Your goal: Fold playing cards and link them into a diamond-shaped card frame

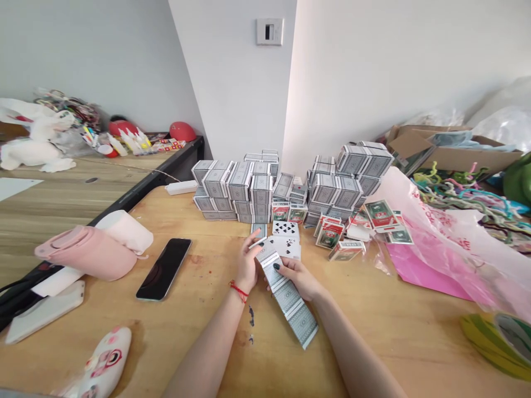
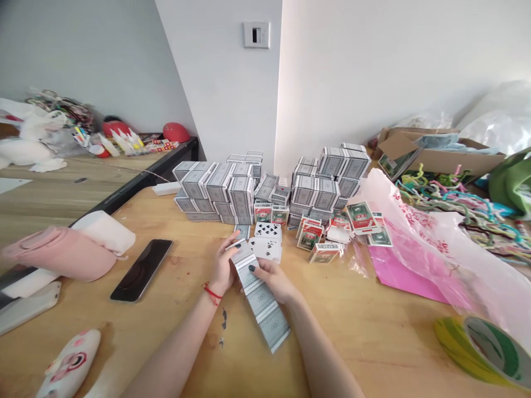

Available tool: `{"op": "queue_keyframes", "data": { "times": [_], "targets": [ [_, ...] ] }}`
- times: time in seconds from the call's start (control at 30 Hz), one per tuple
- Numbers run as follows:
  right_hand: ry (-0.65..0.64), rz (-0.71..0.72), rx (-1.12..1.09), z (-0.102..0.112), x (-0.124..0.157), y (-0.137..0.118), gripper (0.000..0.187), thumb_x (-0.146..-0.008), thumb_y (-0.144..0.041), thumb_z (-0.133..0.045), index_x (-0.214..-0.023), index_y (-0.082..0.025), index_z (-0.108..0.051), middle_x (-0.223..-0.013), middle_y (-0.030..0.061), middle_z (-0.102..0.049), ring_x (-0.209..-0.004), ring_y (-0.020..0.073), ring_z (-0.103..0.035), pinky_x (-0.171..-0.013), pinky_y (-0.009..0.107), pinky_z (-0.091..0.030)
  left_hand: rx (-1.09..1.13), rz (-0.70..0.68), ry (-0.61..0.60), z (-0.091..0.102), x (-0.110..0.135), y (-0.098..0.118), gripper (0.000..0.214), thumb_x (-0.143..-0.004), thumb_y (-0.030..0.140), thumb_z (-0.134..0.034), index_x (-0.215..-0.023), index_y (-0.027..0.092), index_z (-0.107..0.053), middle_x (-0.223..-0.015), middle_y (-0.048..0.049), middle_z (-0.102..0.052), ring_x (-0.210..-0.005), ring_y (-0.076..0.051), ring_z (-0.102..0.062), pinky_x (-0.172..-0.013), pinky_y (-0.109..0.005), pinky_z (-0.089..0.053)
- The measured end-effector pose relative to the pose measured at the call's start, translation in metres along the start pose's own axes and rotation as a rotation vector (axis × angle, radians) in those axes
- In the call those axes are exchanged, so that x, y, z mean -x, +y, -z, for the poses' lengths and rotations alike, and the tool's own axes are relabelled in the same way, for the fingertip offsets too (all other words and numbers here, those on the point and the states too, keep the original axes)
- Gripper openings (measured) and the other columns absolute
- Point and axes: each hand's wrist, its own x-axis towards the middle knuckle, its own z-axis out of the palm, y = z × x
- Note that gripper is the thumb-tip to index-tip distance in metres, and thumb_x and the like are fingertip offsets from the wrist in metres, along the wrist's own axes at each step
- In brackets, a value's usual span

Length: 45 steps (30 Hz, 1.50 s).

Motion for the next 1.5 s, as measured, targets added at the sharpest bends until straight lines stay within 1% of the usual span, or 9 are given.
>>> {"op": "queue_keyframes", "data": {
  "times": [0.17, 0.27, 0.37, 0.5, 0.7, 0.97, 1.27, 1.37, 1.5],
  "targets": [
    [-0.050, -0.007, -0.075, -0.010, -0.003, 0.007, 0.032, -0.077, -0.039, -0.058, -0.096, -0.017, -0.044, -0.070, 0.0048, -0.066, -0.058, 0.0185, -0.065, -0.055, 0.032, -0.050, 0.433, 0.271, -0.169, -0.002, -0.004, 0.006, 0.037, -0.079, 0.032, -0.046, -0.112, 0.016, -0.054, -0.106, -0.0089, -0.061, -0.079, -0.016, -0.062, -0.072, -0.029, -0.048],
    [-0.040, -0.023, -0.057, -0.009, -0.005, 0.011, 0.033, -0.077, -0.037, -0.057, -0.099, -0.018, -0.041, -0.070, 0.0048, -0.067, -0.056, 0.0192, -0.065, -0.054, 0.032, -0.051, 0.600, 0.356, -0.213, -0.002, -0.006, 0.010, 0.034, -0.080, 0.032, -0.048, -0.108, 0.015, -0.056, -0.097, -0.0078, -0.063, -0.066, -0.013, -0.060, -0.066, -0.027, -0.048],
    [-0.018, -0.050, -0.026, -0.009, -0.006, 0.012, 0.030, -0.078, -0.037, -0.057, -0.094, -0.017, -0.042, -0.069, 0.0054, -0.067, -0.055, 0.0194, -0.066, -0.053, 0.031, -0.051, 0.662, 0.423, -0.232, -0.002, -0.007, 0.010, 0.035, -0.081, 0.039, -0.047, -0.098, 0.010, -0.058, -0.082, -0.0087, -0.064, -0.058, -0.013, -0.057, -0.060, -0.028, -0.047],
    [-0.003, -0.044, 0.010, -0.010, -0.006, 0.013, 0.031, -0.077, -0.041, -0.057, -0.090, -0.017, -0.043, -0.069, 0.0053, -0.067, -0.053, 0.0179, -0.065, -0.050, 0.029, -0.050, 0.686, 0.388, -0.178, -0.006, -0.008, 0.006, 0.025, -0.079, 0.036, -0.048, -0.080, 0.013, -0.056, -0.061, -0.0026, -0.056, -0.051, -0.013, -0.053, -0.054, -0.026, -0.044],
    [0.018, 0.000, 0.064, -0.012, -0.007, 0.013, 0.033, -0.076, -0.044, -0.057, -0.088, -0.017, -0.043, -0.067, 0.0040, -0.066, -0.050, 0.0166, -0.064, -0.048, 0.028, -0.050, 0.686, 0.353, -0.216, -0.011, -0.008, 0.004, 0.013, -0.075, 0.024, -0.048, -0.066, 0.016, -0.045, -0.055, 0.0020, -0.045, -0.047, -0.009, -0.047, -0.049, -0.022, -0.038],
    [0.005, 0.028, 0.073, -0.012, -0.006, 0.014, 0.032, -0.076, -0.043, -0.058, -0.086, -0.016, -0.044, -0.067, 0.0044, -0.066, -0.049, 0.0167, -0.063, -0.047, 0.027, -0.049, 0.660, 0.341, -0.214, -0.013, -0.005, 0.005, 0.015, -0.074, 0.025, -0.051, -0.065, 0.017, -0.042, -0.055, 0.0038, -0.043, -0.045, -0.007, -0.043, -0.051, -0.021, -0.038],
    [0.019, 0.074, 0.042, -0.013, -0.003, 0.013, 0.032, -0.075, -0.043, -0.059, -0.087, -0.016, -0.046, -0.068, 0.0044, -0.067, -0.048, 0.0170, -0.063, -0.044, 0.026, -0.049, 0.629, 0.382, -0.146, -0.015, -0.002, 0.005, 0.019, -0.073, 0.031, -0.056, -0.066, 0.016, -0.046, -0.065, -0.0006, -0.059, -0.060, -0.013, -0.059, -0.060, -0.024, -0.046],
    [0.048, 0.103, 0.039, -0.014, -0.004, 0.012, 0.032, -0.075, -0.044, -0.059, -0.085, -0.016, -0.047, -0.067, 0.0037, -0.066, -0.046, 0.0156, -0.062, -0.045, 0.026, -0.048, 0.621, 0.410, -0.121, -0.013, -0.001, 0.004, 0.014, -0.073, 0.027, -0.058, -0.079, 0.016, -0.052, -0.075, -0.0039, -0.064, -0.069, -0.016, -0.063, -0.062, -0.026, -0.048],
    [0.094, 0.143, 0.000, -0.014, -0.007, 0.009, 0.032, -0.074, -0.042, -0.061, -0.088, -0.016, -0.049, -0.070, 0.0040, -0.066, -0.053, 0.0160, -0.064, -0.052, 0.028, -0.050, 0.528, 0.396, -0.242, -0.010, 0.004, 0.006, 0.040, -0.069, 0.015, -0.060, -0.108, 0.018, -0.050, -0.095, -0.0084, -0.065, -0.078, -0.020, -0.064, -0.054, -0.022, -0.047]
  ]
}}
